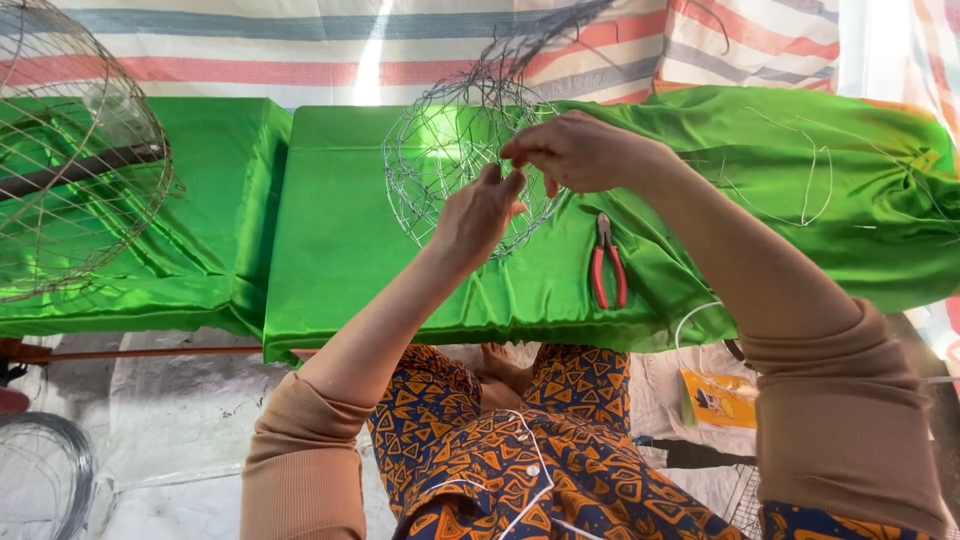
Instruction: The person sits on the floor and uses pliers to cut and twist wire strands on a spherical wire mesh frame. They repeatedly adjust the wire connections by hand to secure the mesh structure.
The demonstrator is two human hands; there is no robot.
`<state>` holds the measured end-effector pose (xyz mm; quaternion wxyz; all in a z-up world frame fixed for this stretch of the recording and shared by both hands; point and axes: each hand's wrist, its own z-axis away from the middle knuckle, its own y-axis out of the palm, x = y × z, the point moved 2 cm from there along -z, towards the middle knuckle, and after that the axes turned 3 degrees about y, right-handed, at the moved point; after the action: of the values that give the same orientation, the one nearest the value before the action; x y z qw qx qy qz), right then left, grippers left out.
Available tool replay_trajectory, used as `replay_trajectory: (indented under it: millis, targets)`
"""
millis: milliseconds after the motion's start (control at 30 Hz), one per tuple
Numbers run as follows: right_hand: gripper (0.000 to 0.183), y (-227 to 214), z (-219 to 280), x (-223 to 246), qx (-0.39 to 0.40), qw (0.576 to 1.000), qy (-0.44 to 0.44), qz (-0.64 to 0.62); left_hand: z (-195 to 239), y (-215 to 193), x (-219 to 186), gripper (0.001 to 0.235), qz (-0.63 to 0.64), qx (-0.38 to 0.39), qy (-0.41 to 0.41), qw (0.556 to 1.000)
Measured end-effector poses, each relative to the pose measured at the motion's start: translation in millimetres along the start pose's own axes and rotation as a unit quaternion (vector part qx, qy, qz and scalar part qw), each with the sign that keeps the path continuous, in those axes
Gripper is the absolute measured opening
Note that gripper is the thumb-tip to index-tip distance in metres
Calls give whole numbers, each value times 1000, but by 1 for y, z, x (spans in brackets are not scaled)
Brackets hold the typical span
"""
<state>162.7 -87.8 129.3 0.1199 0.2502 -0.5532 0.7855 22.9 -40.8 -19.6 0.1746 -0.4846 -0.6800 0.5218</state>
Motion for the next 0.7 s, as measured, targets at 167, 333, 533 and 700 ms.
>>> replay_trajectory:
  millis: [167, 333, 533, 700]
  targets:
    - [41, 25, -57, -28, 104, 990, 22, 95, 8, -40, -19, 37, 38, -5, -4, 999]
    - [46, 32, -97, -58, 128, 980, 67, 134, 7, -14, 6, 53, -1, -17, -8, 1000]
    - [43, 31, -81, -27, -31, 991, 83, 96, 2, -2, 20, 53, 73, -53, -16, 996]
    - [28, 24, -64, -18, -108, 989, 94, -40, 2, 17, 29, 55, 76, -93, -2, 993]
